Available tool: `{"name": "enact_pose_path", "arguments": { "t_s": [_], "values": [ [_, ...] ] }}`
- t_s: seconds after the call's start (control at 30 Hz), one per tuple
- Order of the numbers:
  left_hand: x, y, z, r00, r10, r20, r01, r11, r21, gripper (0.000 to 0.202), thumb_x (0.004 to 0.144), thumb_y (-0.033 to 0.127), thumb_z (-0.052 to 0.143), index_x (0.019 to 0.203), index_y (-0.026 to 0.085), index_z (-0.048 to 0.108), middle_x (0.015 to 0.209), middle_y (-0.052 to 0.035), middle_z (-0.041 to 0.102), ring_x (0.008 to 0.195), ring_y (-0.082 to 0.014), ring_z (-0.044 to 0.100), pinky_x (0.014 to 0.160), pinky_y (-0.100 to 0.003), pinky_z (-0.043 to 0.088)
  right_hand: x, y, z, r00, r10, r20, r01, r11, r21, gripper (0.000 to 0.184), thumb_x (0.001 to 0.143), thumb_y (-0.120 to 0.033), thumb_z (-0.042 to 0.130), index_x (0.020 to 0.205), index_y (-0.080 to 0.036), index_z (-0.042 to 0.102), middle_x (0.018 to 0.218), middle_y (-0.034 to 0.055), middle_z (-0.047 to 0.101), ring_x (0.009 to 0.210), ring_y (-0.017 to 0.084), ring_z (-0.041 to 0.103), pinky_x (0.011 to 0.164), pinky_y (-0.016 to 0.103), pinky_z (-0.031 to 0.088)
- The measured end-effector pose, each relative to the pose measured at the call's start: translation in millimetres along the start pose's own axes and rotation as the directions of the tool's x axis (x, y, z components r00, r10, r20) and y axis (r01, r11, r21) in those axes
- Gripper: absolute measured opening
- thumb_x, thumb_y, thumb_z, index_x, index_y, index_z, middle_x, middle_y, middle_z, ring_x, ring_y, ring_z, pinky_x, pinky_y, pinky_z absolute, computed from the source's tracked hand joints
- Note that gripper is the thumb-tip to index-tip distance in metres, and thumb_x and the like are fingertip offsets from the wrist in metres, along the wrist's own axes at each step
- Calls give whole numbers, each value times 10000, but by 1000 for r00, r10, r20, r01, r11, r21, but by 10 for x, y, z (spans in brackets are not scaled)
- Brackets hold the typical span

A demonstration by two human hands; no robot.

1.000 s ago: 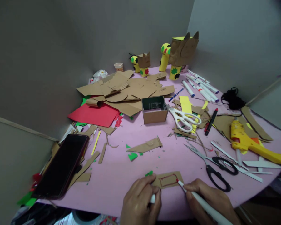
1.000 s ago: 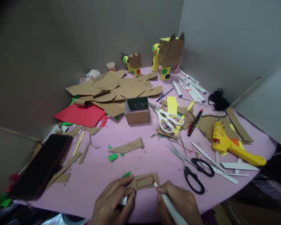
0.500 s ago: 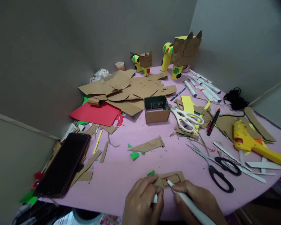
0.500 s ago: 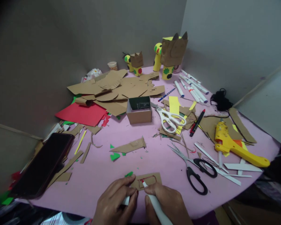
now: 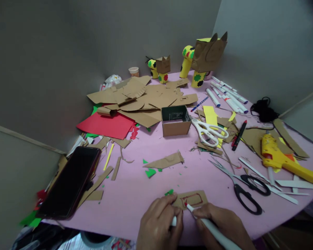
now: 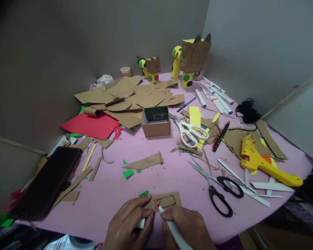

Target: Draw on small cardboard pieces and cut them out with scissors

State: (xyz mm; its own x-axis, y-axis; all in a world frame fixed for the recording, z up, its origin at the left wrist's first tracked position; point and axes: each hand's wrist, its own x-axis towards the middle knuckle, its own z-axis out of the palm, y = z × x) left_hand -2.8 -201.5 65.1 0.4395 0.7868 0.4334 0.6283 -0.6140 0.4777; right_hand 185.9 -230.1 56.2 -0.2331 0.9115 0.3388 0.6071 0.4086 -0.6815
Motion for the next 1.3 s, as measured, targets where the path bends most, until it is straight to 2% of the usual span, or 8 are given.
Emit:
{"name": "enact_pose_path", "arguments": {
  "t_s": [0.2,0.3,0.43,0.53,0.67,0.87,1.1,1.3],
  "values": [
    [-10,9,-4,1000,-6,-5,6,1000,-9,103,769,94,603,794,194,600,951,-82,715,869,-183,681,734,-282,580,40,-119,-16,980,141,-140,-147,988,-37,107,819,-197,430,803,-240,527,526,-45,645,391,121,606,412,196,479],
    [-10,11,-2,1000,-7,-9,7,1000,-4,101,770,92,600,790,192,599,951,-83,716,868,-184,681,739,-285,580,39,-94,-4,985,110,-137,-118,992,-51,114,818,-180,429,825,-238,527,557,-36,673,434,129,645,453,200,507],
    [-5,16,-2,1000,-4,-12,4,1000,-8,102,770,92,595,780,193,597,940,-81,717,853,-181,684,729,-280,581,8,-9,-19,999,-13,-30,11,999,-51,150,808,-110,444,848,-218,540,621,-22,706,507,120,688,496,178,530],
    [-2,24,-8,1000,-3,-7,3,1000,-6,99,771,90,593,776,189,595,942,-87,716,848,-181,684,723,-278,582,-1,12,-55,999,-42,-1,42,998,-49,153,788,-88,462,840,-211,537,618,-21,708,504,117,690,504,169,541],
    [-2,27,-11,1000,-5,-16,5,1000,-6,104,768,86,599,789,188,602,939,-88,715,849,-181,683,724,-276,581,11,-19,-135,999,-42,-25,42,999,-21,164,786,-92,472,867,-217,539,600,-31,698,474,116,676,486,166,539],
    [16,32,-22,1000,-10,5,10,1000,-15,116,767,81,592,797,193,608,955,-88,709,865,-185,680,731,-280,582,14,-18,-212,982,79,-173,-82,997,-13,98,826,-162,475,835,-216,556,520,-46,616,370,101,585,402,169,478],
    [41,43,-38,1000,12,1,-12,1000,5,183,768,93,581,896,205,650,951,-87,705,830,-193,683,688,-293,597,38,-16,-235,996,89,1,-88,996,-28,96,846,-153,470,851,-209,548,580,-37,652,458,107,635,462,170,506],
    [63,50,-36,999,21,-37,-21,1000,2,147,765,94,579,855,186,651,913,-102,714,812,-201,692,675,-297,603,31,-24,-245,997,59,-54,-62,997,-48,113,839,-131,463,805,-210,537,538,-44,615,419,99,611,437,165,484]
  ]
}}
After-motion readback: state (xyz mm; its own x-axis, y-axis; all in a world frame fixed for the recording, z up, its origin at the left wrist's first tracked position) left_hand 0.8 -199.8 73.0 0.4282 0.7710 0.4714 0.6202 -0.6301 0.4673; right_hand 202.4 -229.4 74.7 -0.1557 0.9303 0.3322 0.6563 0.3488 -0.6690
